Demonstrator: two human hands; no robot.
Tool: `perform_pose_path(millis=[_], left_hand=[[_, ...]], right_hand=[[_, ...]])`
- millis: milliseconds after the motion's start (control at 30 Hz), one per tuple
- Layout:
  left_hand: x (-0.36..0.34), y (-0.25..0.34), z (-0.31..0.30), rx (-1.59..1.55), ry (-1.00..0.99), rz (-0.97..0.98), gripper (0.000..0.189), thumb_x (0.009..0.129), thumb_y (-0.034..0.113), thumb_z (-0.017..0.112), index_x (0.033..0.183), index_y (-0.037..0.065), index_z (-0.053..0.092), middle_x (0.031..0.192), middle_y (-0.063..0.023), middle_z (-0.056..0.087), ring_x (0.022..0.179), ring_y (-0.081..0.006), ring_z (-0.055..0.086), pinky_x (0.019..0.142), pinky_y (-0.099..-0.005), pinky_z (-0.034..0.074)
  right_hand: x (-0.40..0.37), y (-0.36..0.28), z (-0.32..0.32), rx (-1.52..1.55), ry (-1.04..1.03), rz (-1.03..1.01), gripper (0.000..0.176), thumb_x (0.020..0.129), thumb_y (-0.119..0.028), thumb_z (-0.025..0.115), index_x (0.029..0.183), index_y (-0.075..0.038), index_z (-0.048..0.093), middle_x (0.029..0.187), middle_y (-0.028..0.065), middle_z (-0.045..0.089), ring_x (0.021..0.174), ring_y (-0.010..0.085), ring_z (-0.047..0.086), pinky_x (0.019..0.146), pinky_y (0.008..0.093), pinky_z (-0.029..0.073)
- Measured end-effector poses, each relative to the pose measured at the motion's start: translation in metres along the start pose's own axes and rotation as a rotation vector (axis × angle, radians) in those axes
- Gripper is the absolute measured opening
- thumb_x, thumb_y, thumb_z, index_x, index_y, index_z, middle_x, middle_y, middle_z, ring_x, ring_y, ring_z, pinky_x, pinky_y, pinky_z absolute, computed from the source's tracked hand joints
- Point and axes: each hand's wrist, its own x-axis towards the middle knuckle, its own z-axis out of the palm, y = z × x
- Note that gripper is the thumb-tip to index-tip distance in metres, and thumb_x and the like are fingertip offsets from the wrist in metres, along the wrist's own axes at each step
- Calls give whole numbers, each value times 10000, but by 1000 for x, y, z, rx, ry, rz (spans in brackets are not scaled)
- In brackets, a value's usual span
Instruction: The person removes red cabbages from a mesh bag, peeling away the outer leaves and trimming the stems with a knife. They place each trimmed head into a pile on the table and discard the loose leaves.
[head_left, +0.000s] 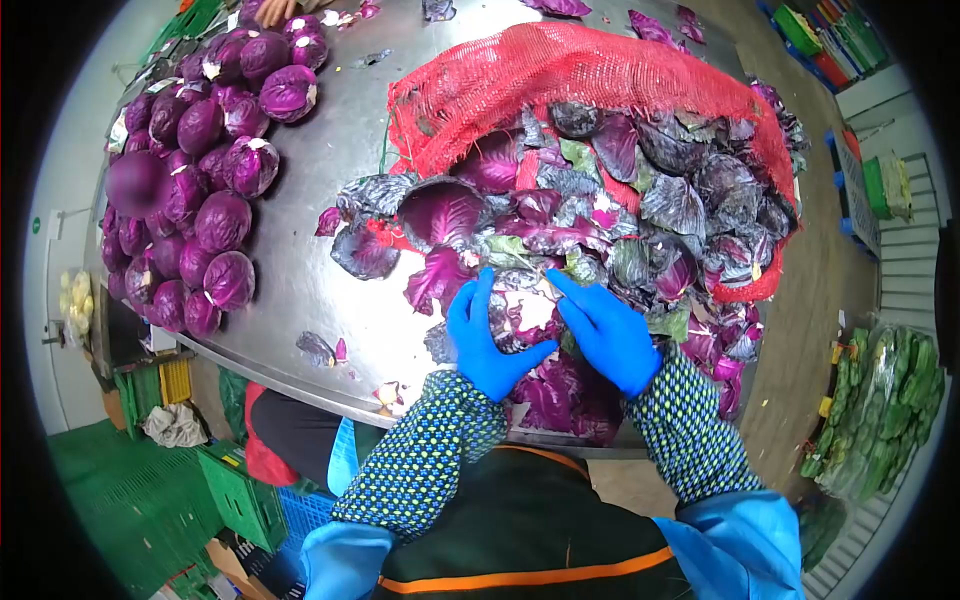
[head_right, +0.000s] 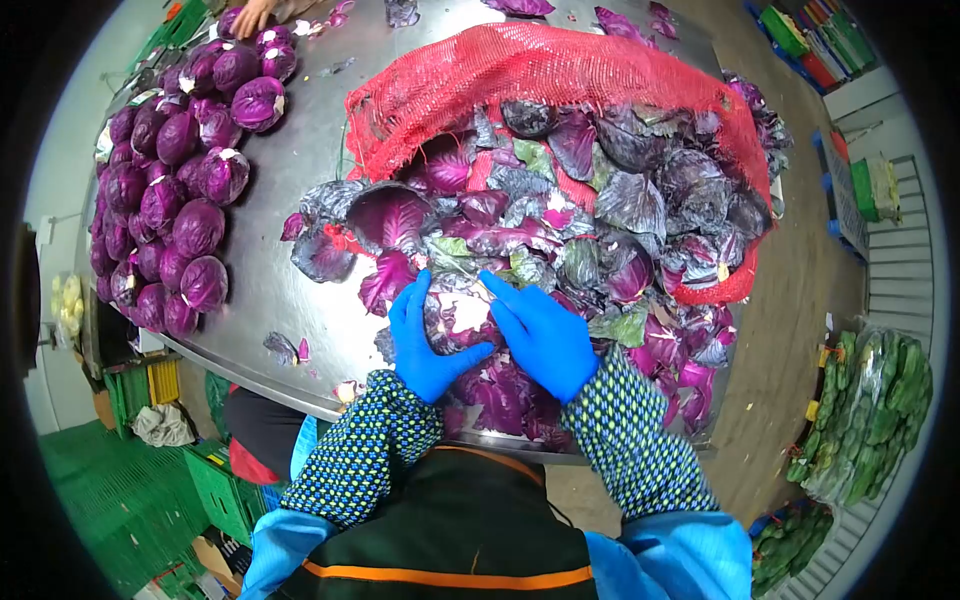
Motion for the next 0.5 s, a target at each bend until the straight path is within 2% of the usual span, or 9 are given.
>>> perform_pose_path(millis=[100,133,167,233,300,367,400,433,500], left_hand=[[3,3,7,32,32,-19,1089,521,317,875,1403,99,275,1303,-230,291,1182,-381,340,1006,-471,329],[4,2,7,44,27,-14,1066,530,305,872,1394,93,285,1299,-217,306,1196,-370,337,1016,-464,316],[1,2,4,63,15,-16,1044,538,294,869,1384,86,295,1295,-204,321,1211,-358,335,1027,-456,303],[-7,-15,4,14,37,84,1030,540,281,867,1374,64,304,1295,-198,341,1218,-359,347,1043,-446,292],[-6,-26,-1,-24,-27,45,1043,553,247,867,1388,56,273,1316,-202,347,1230,-331,370,1042,-445,308],[-3,-37,0,-305,-131,-51,1055,572,177,861,1401,35,224,1331,-186,355,1225,-286,398,1026,-431,342],[-1,-38,0,-409,-169,-121,1056,574,151,859,1401,28,215,1327,-179,363,1222,-277,401,1022,-419,350],[-2,-36,-4,-411,-175,-125,1054,572,149,860,1400,26,218,1326,-176,367,1225,-278,398,1025,-415,347],[-3,-30,-16,-284,-186,-27,1036,562,190,867,1381,30,255,1306,-179,375,1226,-296,384,1032,-414,333]], right_hand=[[19,3,-6,-151,-223,38,419,933,-304,447,1343,-222,428,846,161,604,773,321,621,652,419,487],[31,2,-17,-135,-370,164,434,954,-392,387,1326,-181,460,1071,227,601,986,360,595,812,411,476],[51,0,-27,-71,-457,433,447,965,-396,349,1336,-165,444,1138,226,578,1040,376,571,875,417,458],[50,84,-10,-108,-307,242,436,972,-329,321,1371,-162,374,1099,231,591,945,359,610,831,422,481],[41,61,9,277,-175,152,478,928,-322,489,1349,-109,413,1141,209,586,1012,300,597,892,372,449],[28,23,20,288,-16,82,524,853,-338,618,1305,-113,478,1064,188,614,978,294,600,896,364,440],[27,11,28,267,100,20,473,809,-344,667,1197,-95,561,978,164,630,889,274,620,837,357,469],[27,12,28,270,103,18,473,809,-344,667,1197,-95,561,978,164,630,889,274,620,837,357,469],[32,14,26,363,-66,312,376,811,-322,659,1091,-80,593,916,142,644,823,251,636,763,352,493]])
